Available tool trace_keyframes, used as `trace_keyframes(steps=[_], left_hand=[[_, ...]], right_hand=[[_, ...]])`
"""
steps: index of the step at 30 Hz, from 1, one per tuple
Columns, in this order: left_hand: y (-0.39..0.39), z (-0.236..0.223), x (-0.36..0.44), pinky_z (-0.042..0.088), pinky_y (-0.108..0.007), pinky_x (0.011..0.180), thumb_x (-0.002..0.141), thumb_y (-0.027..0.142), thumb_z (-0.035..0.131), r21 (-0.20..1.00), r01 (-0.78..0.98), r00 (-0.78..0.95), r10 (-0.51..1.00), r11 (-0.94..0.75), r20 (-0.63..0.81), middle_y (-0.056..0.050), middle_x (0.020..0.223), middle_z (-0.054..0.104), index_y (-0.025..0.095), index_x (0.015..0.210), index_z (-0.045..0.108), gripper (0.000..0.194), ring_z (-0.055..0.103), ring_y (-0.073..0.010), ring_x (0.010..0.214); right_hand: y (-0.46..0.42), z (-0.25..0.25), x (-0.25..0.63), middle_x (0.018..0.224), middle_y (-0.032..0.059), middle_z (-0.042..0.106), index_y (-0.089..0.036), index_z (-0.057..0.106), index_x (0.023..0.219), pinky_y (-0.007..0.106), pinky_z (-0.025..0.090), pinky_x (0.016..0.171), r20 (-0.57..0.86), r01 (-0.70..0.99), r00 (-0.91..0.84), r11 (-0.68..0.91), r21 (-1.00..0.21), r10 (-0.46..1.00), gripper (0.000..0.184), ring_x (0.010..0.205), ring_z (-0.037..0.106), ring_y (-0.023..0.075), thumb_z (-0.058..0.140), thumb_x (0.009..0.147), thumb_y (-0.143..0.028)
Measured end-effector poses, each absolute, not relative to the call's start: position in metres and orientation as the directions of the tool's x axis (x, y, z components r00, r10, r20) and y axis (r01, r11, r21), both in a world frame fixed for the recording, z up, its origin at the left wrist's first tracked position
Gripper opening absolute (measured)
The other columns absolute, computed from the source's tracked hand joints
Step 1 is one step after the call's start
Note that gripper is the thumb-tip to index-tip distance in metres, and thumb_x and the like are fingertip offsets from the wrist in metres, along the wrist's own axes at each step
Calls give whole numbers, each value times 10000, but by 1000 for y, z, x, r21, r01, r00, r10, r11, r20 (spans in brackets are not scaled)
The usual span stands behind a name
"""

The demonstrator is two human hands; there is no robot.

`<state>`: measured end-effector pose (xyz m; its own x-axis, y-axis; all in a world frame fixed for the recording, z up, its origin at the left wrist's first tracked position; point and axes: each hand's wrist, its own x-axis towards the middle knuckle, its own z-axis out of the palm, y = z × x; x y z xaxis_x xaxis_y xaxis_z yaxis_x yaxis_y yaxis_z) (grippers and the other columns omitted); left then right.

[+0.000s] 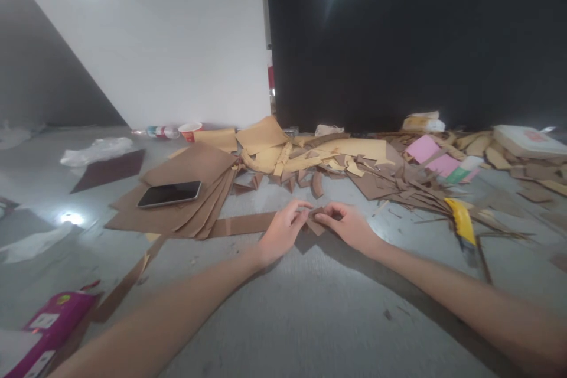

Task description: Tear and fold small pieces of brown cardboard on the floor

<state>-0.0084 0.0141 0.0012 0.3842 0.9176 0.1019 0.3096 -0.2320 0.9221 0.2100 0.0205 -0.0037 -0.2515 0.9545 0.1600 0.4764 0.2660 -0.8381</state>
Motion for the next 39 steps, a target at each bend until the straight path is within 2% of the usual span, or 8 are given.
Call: trace_keyframes(steps=[4, 10, 14, 23, 30, 34, 37, 39], left_hand=[[13, 2, -7, 516, -313, 759, 1047, 520, 513, 927, 294, 419, 903, -232, 94, -33, 865, 751, 217, 1233, 616, 370, 726, -224, 855], [16, -1, -6, 545, -337, 863, 997, 377, 605, 921, 260, 435, 887, -290, 156, -63, 992, 793, 204, 1259, 623, 315, 744, -236, 962], [19, -5, -9, 543, -325, 836, 982, 392, 632, 924, 273, 440, 889, -269, 129, -68, 1016, 800, 193, 1230, 657, 319, 748, -247, 972], [21, -3, -9, 463, -257, 668, 971, 498, 657, 954, 231, 431, 899, -192, 77, -28, 782, 748, 174, 902, 671, 332, 707, -188, 745], [24, -4, -9, 490, -278, 661, 964, 564, 657, 986, 109, 429, 901, -129, 71, -47, 716, 746, 171, 925, 664, 395, 731, -200, 671], [30, -12, -12, 481, -263, 569, 923, 567, 704, 994, 55, 261, 962, -92, 75, -25, 684, 719, 173, 1050, 656, 417, 720, -196, 603], [34, -15, -16, 388, -228, 421, 905, 559, 724, 996, -61, -17, 998, -66, 65, 48, 594, 650, 186, 1303, 512, 585, 575, -146, 401], [35, -14, -18, 350, -215, 380, 904, 560, 729, 990, -107, -189, 980, -90, 69, 73, 594, 631, 203, 1399, 419, 684, 501, -121, 350]], right_hand=[[21, -4, 210, 623, -30, 539, -214, 554, 697, 265, 358, 583, 178, 485, -245, 280, -829, 953, 444, 607, 477, 144, 614, 951, -573], [21, -8, 210, 605, -28, 541, -221, 541, 710, 265, 375, 589, 221, 478, -253, 320, -818, 942, 433, 592, 482, 151, 564, 977, -561], [21, -8, 210, 590, -30, 512, -220, 497, 684, 260, 363, 576, 237, 471, -278, 347, -811, 931, 464, 583, 465, 145, 535, 989, -568], [19, -6, 211, 609, -8, 583, -222, 582, 734, 261, 383, 554, 237, 458, -292, 353, -816, 927, 430, 582, 525, 161, 499, 1022, -531], [13, -2, 210, 558, -7, 580, -216, 619, 700, 272, 374, 530, 250, 443, -160, 296, -846, 955, 476, 523, 506, 155, 531, 1008, -568], [18, 0, 212, 535, -11, 560, -208, 642, 706, 273, 355, 501, 234, 402, -12, 219, -889, 972, 512, 512, 504, 158, 546, 985, -627], [21, 2, 213, 533, -8, 564, -202, 648, 690, 269, 347, 489, 184, 379, -1, 171, -910, 983, 553, 499, 494, 150, 539, 978, -661], [22, 2, 212, 548, -3, 581, -200, 645, 684, 266, 347, 487, 160, 368, -17, 155, -917, 987, 560, 497, 492, 146, 546, 971, -670]])
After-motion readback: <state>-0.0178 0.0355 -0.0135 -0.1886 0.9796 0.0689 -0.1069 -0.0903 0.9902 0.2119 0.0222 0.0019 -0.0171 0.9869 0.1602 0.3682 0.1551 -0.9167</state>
